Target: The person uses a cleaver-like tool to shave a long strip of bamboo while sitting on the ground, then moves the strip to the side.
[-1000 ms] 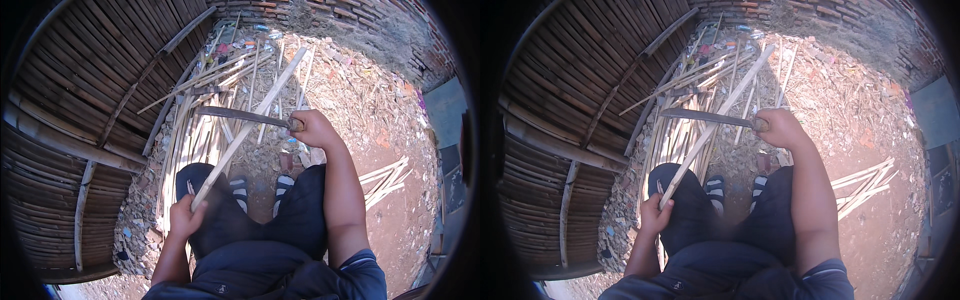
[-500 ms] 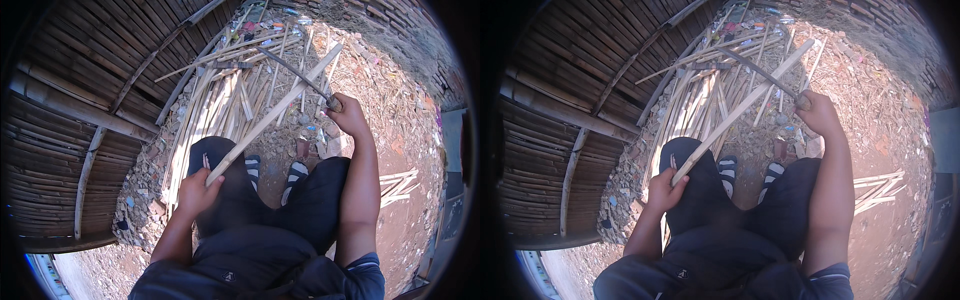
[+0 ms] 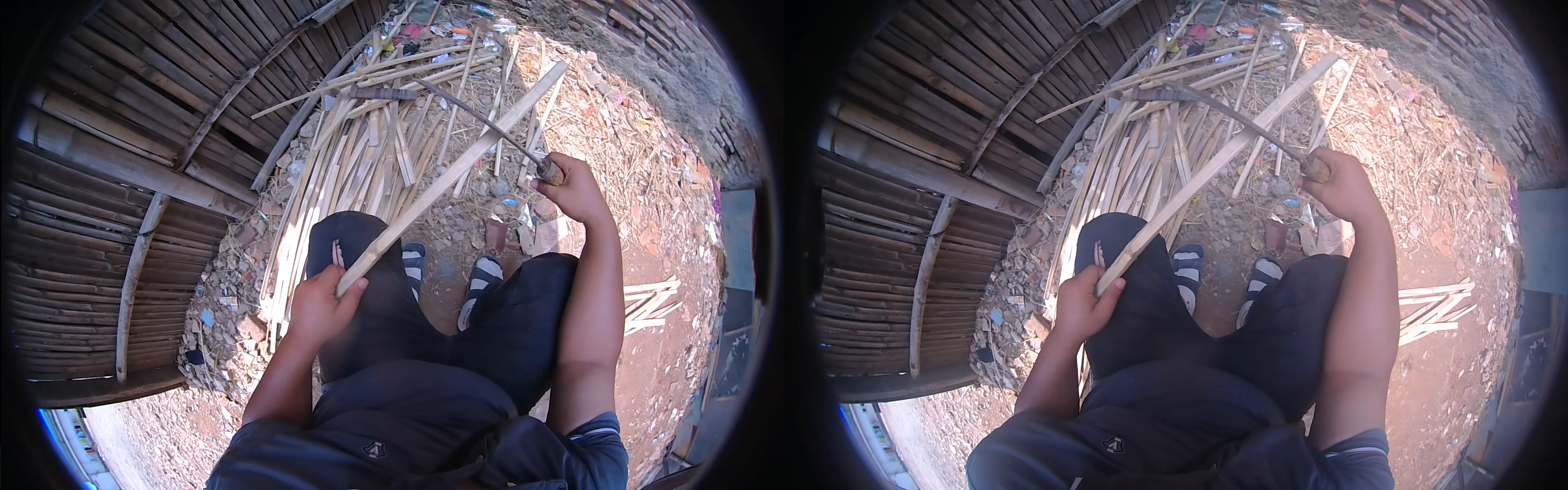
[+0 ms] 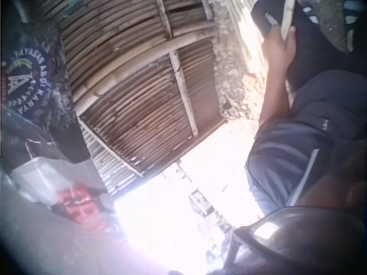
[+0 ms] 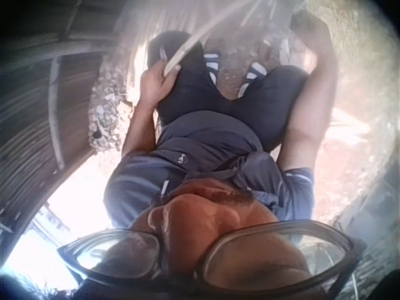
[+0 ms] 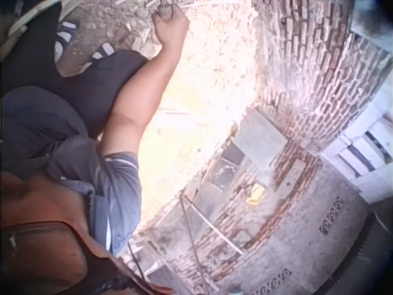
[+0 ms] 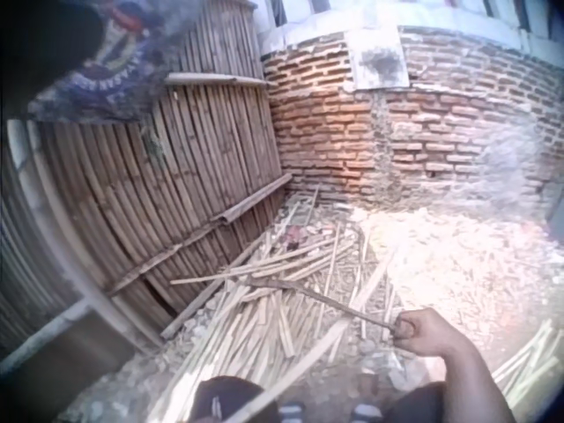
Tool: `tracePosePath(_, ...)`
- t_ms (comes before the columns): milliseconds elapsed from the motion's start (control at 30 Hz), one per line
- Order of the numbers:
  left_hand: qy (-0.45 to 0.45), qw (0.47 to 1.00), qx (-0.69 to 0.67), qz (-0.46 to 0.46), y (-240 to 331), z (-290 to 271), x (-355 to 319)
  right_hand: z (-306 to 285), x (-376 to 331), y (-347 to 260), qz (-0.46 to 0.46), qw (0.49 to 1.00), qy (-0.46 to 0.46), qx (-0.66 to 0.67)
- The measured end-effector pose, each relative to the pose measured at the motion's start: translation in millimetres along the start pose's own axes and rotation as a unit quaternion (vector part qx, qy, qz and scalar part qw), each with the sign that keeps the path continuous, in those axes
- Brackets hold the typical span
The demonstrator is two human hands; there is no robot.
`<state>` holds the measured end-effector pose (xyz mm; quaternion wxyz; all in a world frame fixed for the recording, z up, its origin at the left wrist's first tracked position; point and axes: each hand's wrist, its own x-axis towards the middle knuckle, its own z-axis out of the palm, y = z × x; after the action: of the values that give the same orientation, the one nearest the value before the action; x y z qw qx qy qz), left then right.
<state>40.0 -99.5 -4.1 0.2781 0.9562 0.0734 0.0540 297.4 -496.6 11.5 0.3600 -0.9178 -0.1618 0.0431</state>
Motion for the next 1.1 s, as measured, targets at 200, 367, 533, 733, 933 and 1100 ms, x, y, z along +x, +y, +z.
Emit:
tracePosePath(200,0.009,1.0,-0.01,0.009,-5.3,1.8,-2.0,-6.6,2.8,8.5,0.012,0.999,-0.012,-0.028)
tracePosePath(367,0.003,1.0,0.003,0.001,-3.9,1.6,1.7,-13.8,12.9,19.4,0.053,0.992,0.111,-0.02)
tracePosePath(533,-0.028,0.998,-0.033,-0.053,0.9,-4.0,3.6,16.0,-5.0,-37.6,-0.096,0.991,-0.031,-0.086)
tracePosePath(733,-0.033,0.996,-0.05,-0.059,-1.5,-5.5,1.3,6.7,5.0,-19.1,-0.052,0.996,-0.012,-0.07)
tracePosePath(933,-0.017,1.0,-0.02,-0.016,-2.2,-1.3,3.7,-9.6,5.2,3.2,0.073,0.991,0.107,-0.024)
tracePosePath(1100,-0.031,0.997,-0.046,-0.044,1.8,-3.8,3.6,7.7,-5.6,-39.3,-0.049,0.99,-0.089,-0.098)
